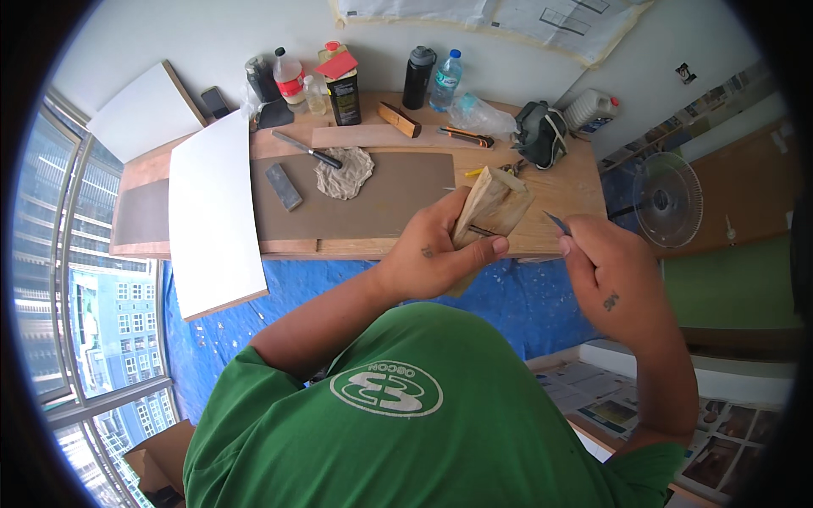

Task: The person adjusts a wooden hand plane using a utility knife, repeatedly scraping and inspecting the blade area. They also retrieve a small metal file from a cabinet and briefly handle it before returning to the plane.

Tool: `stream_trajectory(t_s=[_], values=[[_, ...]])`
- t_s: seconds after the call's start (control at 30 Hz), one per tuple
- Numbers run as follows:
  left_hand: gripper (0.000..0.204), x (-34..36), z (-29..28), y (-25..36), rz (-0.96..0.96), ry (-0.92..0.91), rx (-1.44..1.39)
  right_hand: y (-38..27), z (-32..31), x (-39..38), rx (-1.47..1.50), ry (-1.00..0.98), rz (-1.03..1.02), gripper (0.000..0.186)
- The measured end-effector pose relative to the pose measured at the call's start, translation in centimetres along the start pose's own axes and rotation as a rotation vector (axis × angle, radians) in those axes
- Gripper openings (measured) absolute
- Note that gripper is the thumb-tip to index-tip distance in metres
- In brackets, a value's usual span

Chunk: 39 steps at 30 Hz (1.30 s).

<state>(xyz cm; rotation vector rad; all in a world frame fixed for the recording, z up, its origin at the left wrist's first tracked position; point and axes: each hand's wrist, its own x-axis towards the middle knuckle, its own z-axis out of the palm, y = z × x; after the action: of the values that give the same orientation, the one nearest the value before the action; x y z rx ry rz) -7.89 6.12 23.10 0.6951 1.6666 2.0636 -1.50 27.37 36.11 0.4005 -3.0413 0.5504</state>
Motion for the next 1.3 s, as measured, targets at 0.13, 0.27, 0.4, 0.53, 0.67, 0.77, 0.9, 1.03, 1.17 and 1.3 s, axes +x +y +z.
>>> stream_trajectory(t_s=[0.13, 0.27, 0.4, 0.53, 0.67, 0.77, 0.9, 1.03, 1.17, 1.3], values=[[0.042, 0.0, 0.4, 0.2, -0.045, 0.058, -0.065, 1.7, 0.7, -1.5, 0.203, 0.051, 0.160, 0.013], [0.048, 0.1, 0.9, 0.1, -0.061, 0.048, -0.104, 3.9, 3.2, -3.6, 0.477, 0.044, 0.399, 0.019], [0.064, 0.6, 1.6, -0.2, -0.149, 0.073, -0.242, 5.8, 5.6, -6.0, 0.743, 0.160, 0.461, 0.020], [0.071, 0.9, 2.7, -0.2, -0.189, 0.071, -0.283, 7.4, 7.9, -7.8, 0.904, 0.240, 0.434, 0.018], [0.068, 1.1, 4.1, -0.4, -0.211, 0.054, -0.283, 8.4, 9.2, -8.9, 0.880, 0.190, 0.491, 0.018], [0.072, 1.3, 5.9, -0.8, -0.174, 0.092, -0.271, 8.1, 10.3, -8.9, 0.997, 0.152, 0.492, 0.020], [0.080, 1.4, 8.0, -1.6, -0.122, 0.119, -0.255, 7.0, 11.1, -8.8, 1.199, 0.132, 0.371, 0.025], [0.075, 1.4, 9.1, -2.5, -0.074, 0.115, -0.278, 6.6, 11.9, -8.4, 1.165, 0.109, 0.260, 0.030], [0.068, 1.3, 9.5, -3.0, 0.016, 0.061, -0.099, 6.8, 12.6, -8.8, 1.267, 0.136, 0.234, 0.030], [0.056, 1.6, 8.7, -2.1, 0.148, 0.186, 0.385, 8.0, 12.5, -10.0, 1.372, 0.161, 0.302, 0.028]])
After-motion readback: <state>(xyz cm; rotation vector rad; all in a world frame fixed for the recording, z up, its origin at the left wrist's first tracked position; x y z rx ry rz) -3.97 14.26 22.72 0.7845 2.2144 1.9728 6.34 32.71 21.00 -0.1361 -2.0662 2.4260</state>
